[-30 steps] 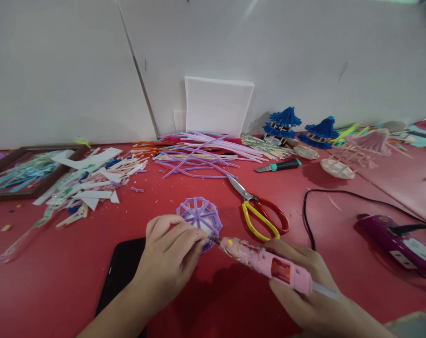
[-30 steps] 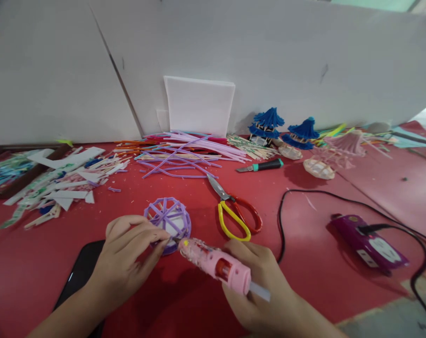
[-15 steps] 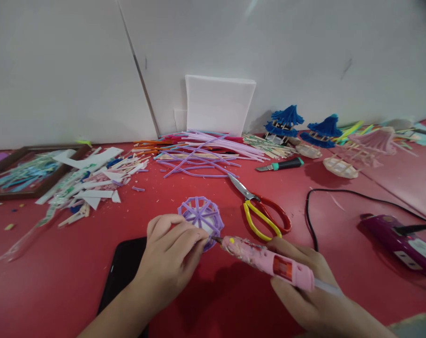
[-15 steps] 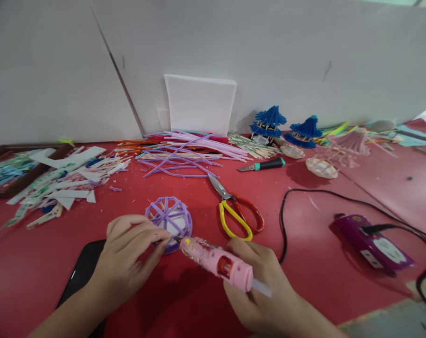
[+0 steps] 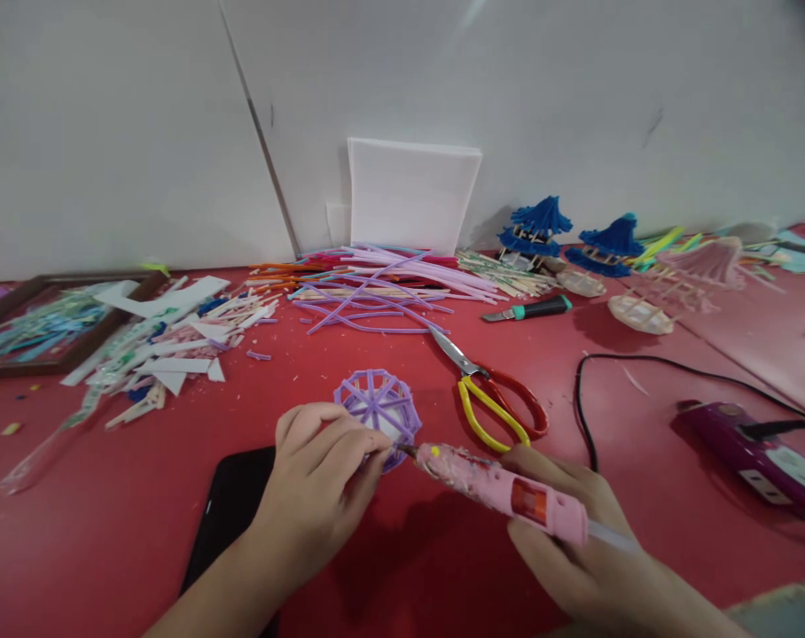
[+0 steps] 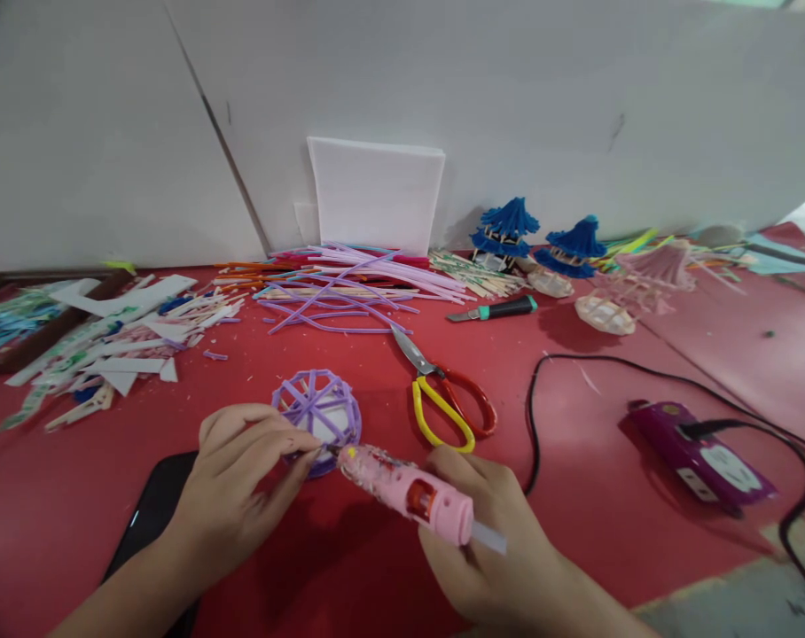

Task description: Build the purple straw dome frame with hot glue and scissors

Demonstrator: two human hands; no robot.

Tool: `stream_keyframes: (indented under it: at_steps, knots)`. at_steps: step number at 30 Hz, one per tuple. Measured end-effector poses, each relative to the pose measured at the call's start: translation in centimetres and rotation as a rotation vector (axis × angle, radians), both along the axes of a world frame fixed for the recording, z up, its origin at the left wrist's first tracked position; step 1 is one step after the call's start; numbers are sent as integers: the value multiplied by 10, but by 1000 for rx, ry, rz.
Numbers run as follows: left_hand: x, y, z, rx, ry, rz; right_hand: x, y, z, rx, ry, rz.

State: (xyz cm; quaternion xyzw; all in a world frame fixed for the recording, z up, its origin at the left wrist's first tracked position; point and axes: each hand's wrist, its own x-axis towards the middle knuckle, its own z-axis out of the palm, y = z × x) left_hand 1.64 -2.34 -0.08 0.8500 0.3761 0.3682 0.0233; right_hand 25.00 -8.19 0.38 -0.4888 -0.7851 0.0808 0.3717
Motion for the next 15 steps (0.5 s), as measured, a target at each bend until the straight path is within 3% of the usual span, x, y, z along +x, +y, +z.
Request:
stream_keyframes:
  at_steps: [15]
  knots:
    - [-1, 1, 0, -3, 12, 7, 2, -1, -1, 59, 13, 32]
